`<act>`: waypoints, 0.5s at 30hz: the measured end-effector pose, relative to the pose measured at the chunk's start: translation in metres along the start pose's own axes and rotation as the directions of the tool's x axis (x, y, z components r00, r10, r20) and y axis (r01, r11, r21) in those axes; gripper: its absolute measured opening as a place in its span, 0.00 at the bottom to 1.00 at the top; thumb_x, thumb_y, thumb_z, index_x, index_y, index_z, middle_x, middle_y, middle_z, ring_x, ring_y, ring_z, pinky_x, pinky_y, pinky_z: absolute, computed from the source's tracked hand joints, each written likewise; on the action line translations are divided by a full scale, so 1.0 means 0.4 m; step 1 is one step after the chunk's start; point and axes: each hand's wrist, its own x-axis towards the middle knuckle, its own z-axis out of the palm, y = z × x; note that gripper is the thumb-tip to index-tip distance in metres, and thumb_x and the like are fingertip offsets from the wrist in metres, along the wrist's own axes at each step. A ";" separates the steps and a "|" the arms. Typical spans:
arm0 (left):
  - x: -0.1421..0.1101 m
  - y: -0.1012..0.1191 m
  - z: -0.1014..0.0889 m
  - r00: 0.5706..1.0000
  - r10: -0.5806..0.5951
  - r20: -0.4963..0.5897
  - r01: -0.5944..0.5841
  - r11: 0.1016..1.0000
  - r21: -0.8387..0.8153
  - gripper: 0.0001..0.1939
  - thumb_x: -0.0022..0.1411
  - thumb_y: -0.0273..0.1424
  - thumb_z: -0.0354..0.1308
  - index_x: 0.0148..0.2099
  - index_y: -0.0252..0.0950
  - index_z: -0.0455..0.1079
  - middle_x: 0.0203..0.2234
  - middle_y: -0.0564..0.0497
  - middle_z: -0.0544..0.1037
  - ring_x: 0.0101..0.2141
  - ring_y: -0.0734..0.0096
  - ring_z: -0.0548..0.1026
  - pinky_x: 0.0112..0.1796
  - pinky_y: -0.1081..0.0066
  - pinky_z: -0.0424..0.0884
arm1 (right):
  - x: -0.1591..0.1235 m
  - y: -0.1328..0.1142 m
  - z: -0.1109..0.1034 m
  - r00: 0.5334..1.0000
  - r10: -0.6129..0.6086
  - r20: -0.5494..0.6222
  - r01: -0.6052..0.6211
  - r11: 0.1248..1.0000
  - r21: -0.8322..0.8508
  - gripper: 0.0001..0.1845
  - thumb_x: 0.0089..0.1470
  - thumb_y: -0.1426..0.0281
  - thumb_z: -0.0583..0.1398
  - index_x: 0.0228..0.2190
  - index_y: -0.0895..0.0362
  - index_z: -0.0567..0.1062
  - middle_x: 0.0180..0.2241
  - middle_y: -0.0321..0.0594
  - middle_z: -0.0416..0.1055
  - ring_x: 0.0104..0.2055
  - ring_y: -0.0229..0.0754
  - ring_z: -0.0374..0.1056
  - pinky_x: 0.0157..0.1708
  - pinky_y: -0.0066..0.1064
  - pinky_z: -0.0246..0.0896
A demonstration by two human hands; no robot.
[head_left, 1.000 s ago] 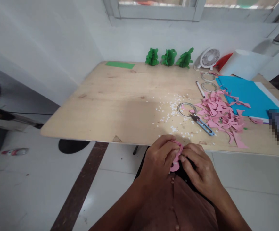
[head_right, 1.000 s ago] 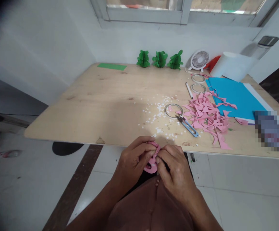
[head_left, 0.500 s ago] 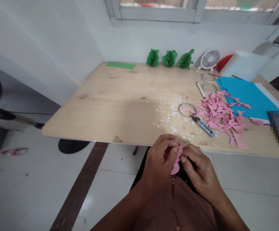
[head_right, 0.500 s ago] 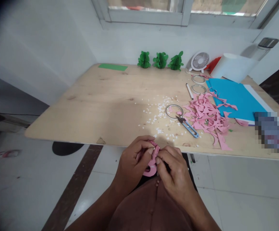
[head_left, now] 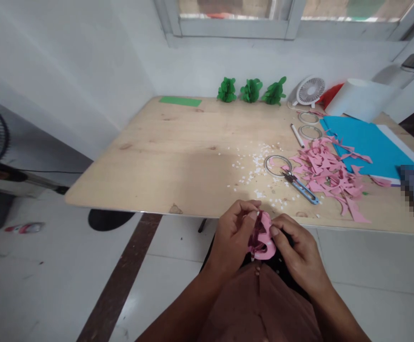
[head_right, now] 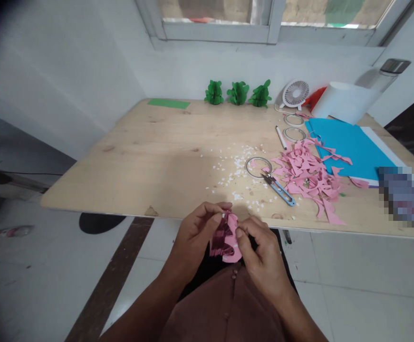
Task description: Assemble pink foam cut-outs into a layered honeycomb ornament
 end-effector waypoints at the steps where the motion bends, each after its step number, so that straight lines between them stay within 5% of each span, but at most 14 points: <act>1: 0.002 0.000 0.000 1.000 -0.011 -0.002 0.011 0.999 -0.031 0.03 0.58 0.30 0.56 0.33 0.36 0.70 0.41 0.48 0.77 0.40 0.69 0.74 0.41 0.71 0.69 | 0.002 0.002 0.000 1.000 0.013 -0.005 -0.013 1.000 0.023 0.12 0.61 0.68 0.52 0.26 0.55 0.68 0.26 0.34 0.63 0.30 0.38 0.60 0.32 0.29 0.53; 7: 0.018 0.005 -0.008 0.999 -0.049 -0.016 0.046 0.986 -0.160 0.08 0.58 0.31 0.56 0.41 0.36 0.71 0.37 0.48 0.77 0.36 0.69 0.74 0.38 0.71 0.69 | 0.013 0.003 -0.002 0.989 0.138 -0.044 -0.128 0.974 0.184 0.12 0.59 0.66 0.54 0.26 0.55 0.70 0.25 0.33 0.62 0.29 0.38 0.59 0.30 0.27 0.52; 15: 0.044 0.006 -0.021 0.987 -0.162 0.000 0.150 0.912 -0.382 0.02 0.54 0.28 0.58 0.32 0.35 0.69 0.37 0.47 0.78 0.38 0.66 0.75 0.36 0.69 0.70 | 0.016 0.028 0.002 0.952 0.305 -0.014 -0.264 0.844 0.467 0.11 0.56 0.63 0.58 0.27 0.55 0.75 0.25 0.33 0.67 0.30 0.37 0.60 0.32 0.25 0.55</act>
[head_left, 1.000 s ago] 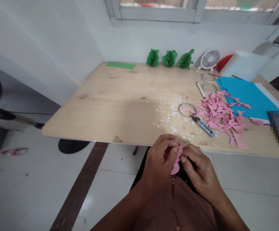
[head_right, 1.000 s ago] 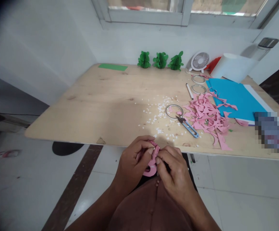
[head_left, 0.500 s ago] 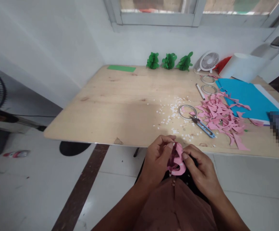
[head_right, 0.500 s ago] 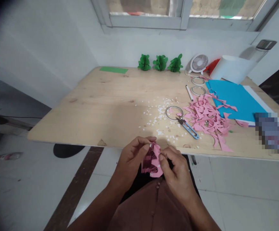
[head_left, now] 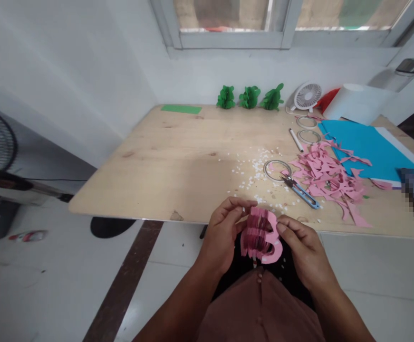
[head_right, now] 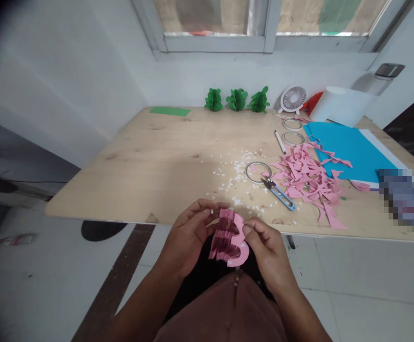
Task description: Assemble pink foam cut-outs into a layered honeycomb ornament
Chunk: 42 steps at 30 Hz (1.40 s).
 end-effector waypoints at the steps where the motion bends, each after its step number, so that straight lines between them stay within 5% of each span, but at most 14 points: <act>1: 0.002 0.000 -0.001 1.000 -0.010 0.008 0.010 1.000 -0.001 0.03 0.54 0.29 0.59 0.32 0.35 0.70 0.36 0.47 0.78 0.37 0.66 0.75 0.36 0.69 0.70 | 0.000 0.004 -0.002 1.000 0.006 -0.005 -0.006 1.000 0.022 0.11 0.56 0.63 0.59 0.27 0.55 0.75 0.26 0.33 0.68 0.30 0.37 0.60 0.33 0.25 0.55; 17: 0.011 0.000 -0.036 0.987 -0.131 0.095 0.113 0.977 0.180 0.21 0.45 0.23 0.63 0.45 0.34 0.74 0.37 0.46 0.80 0.37 0.65 0.76 0.41 0.67 0.68 | -0.004 0.005 -0.008 0.997 0.076 -0.013 -0.070 0.964 0.256 0.08 0.52 0.63 0.63 0.28 0.55 0.79 0.23 0.34 0.68 0.30 0.38 0.63 0.32 0.25 0.58; 33: 0.005 -0.002 -0.064 0.890 -0.353 0.288 0.348 0.935 0.073 0.12 0.49 0.23 0.62 0.39 0.31 0.77 0.32 0.44 0.80 0.31 0.68 0.76 0.36 0.70 0.69 | -0.026 -0.047 0.000 0.978 0.209 0.003 -0.188 0.874 0.448 0.10 0.42 0.64 0.68 0.28 0.56 0.80 0.23 0.37 0.71 0.25 0.37 0.65 0.26 0.25 0.62; 42: -0.005 -0.025 -0.067 0.858 -0.339 0.385 0.387 0.920 -0.053 0.14 0.47 0.25 0.65 0.39 0.29 0.77 0.31 0.44 0.80 0.30 0.68 0.76 0.37 0.70 0.69 | -0.033 -0.059 -0.001 0.980 0.200 0.013 -0.182 0.863 0.472 0.08 0.43 0.65 0.68 0.24 0.56 0.77 0.21 0.36 0.70 0.23 0.37 0.65 0.23 0.24 0.62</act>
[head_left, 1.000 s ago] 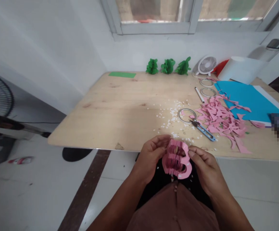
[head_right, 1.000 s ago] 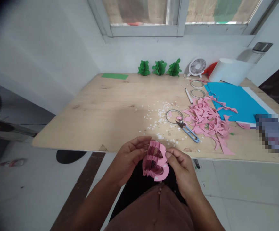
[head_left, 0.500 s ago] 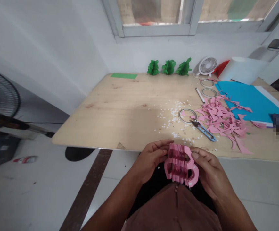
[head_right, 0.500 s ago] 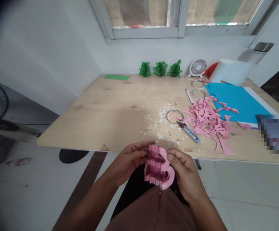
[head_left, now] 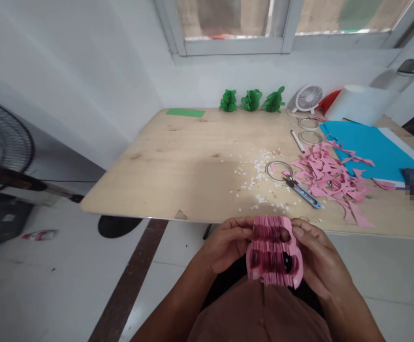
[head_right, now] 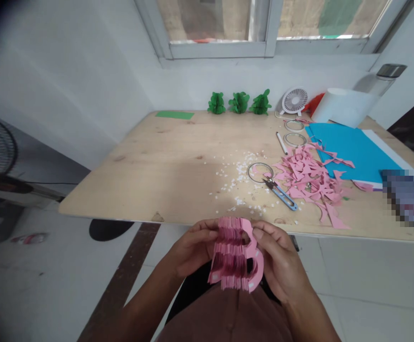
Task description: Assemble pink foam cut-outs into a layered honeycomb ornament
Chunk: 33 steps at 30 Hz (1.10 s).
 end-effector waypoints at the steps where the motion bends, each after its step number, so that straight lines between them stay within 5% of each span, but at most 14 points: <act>1: 0.000 -0.004 0.002 1.000 0.008 -0.001 -0.008 1.000 -0.018 0.13 0.47 0.25 0.65 0.38 0.29 0.78 0.30 0.44 0.79 0.29 0.69 0.76 0.36 0.71 0.69 | 0.000 0.000 0.000 1.000 -0.001 -0.012 0.001 1.000 0.004 0.08 0.43 0.65 0.68 0.24 0.56 0.77 0.22 0.37 0.71 0.24 0.37 0.66 0.24 0.25 0.63; 6: 0.004 -0.023 0.016 1.000 0.016 -0.020 -0.017 0.999 -0.048 0.07 0.50 0.25 0.65 0.34 0.29 0.77 0.28 0.46 0.78 0.28 0.73 0.75 0.34 0.75 0.69 | 0.000 0.001 0.000 1.000 -0.003 -0.023 0.004 0.999 0.036 0.07 0.41 0.66 0.68 0.26 0.55 0.78 0.23 0.37 0.72 0.23 0.37 0.66 0.25 0.25 0.64; 17: 0.000 -0.043 0.048 0.995 0.053 -0.090 -0.061 0.994 -0.091 0.12 0.50 0.25 0.65 0.39 0.31 0.76 0.33 0.45 0.80 0.32 0.69 0.77 0.35 0.73 0.71 | -0.001 0.013 -0.008 0.999 0.017 0.042 -0.020 0.998 0.060 0.06 0.46 0.65 0.66 0.26 0.55 0.78 0.23 0.36 0.73 0.25 0.37 0.67 0.26 0.25 0.62; 26: 0.000 -0.043 0.066 0.977 0.048 -0.209 -0.065 0.995 -0.073 0.11 0.47 0.26 0.67 0.36 0.31 0.76 0.26 0.49 0.78 0.19 0.81 0.70 0.19 0.81 0.60 | 0.000 0.014 -0.008 1.000 0.002 0.027 -0.002 1.000 0.014 0.08 0.45 0.64 0.66 0.27 0.55 0.77 0.23 0.37 0.73 0.25 0.39 0.67 0.27 0.28 0.63; 33: -0.006 -0.049 0.077 0.956 0.067 -0.286 -0.081 0.996 -0.037 0.10 0.48 0.28 0.66 0.35 0.31 0.74 0.26 0.48 0.78 0.17 0.83 0.66 0.17 0.81 0.56 | 0.000 0.015 -0.004 0.999 -0.029 0.044 0.029 1.000 0.000 0.07 0.46 0.65 0.67 0.28 0.55 0.79 0.23 0.35 0.71 0.26 0.36 0.65 0.27 0.25 0.61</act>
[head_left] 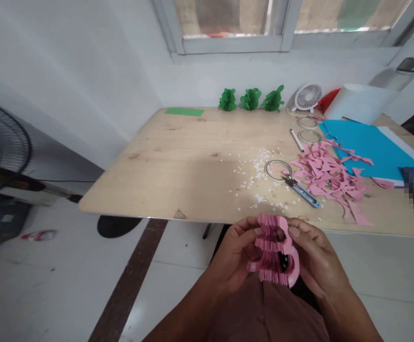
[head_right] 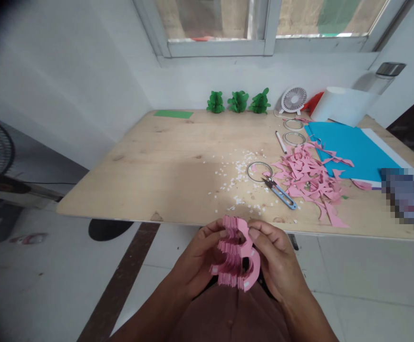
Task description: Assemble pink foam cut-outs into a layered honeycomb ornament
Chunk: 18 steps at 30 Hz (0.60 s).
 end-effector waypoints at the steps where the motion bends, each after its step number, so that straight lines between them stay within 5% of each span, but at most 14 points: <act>1: -0.003 0.001 0.006 1.000 0.018 -0.014 -0.018 1.000 0.002 0.09 0.48 0.27 0.66 0.34 0.31 0.74 0.25 0.48 0.78 0.18 0.83 0.67 0.18 0.82 0.57 | 0.000 0.001 0.000 1.000 -0.010 0.000 0.010 1.000 -0.007 0.06 0.46 0.66 0.67 0.28 0.55 0.79 0.23 0.35 0.71 0.26 0.36 0.65 0.27 0.24 0.61; 18: -0.011 -0.014 0.054 0.964 0.257 -0.071 -0.243 0.956 0.166 0.04 0.52 0.27 0.61 0.31 0.32 0.74 0.22 0.51 0.75 0.24 0.77 0.71 0.27 0.78 0.68 | 0.008 0.027 -0.024 0.991 -0.129 0.020 0.130 0.976 -0.174 0.07 0.51 0.65 0.64 0.34 0.51 0.80 0.26 0.34 0.72 0.28 0.38 0.64 0.30 0.26 0.59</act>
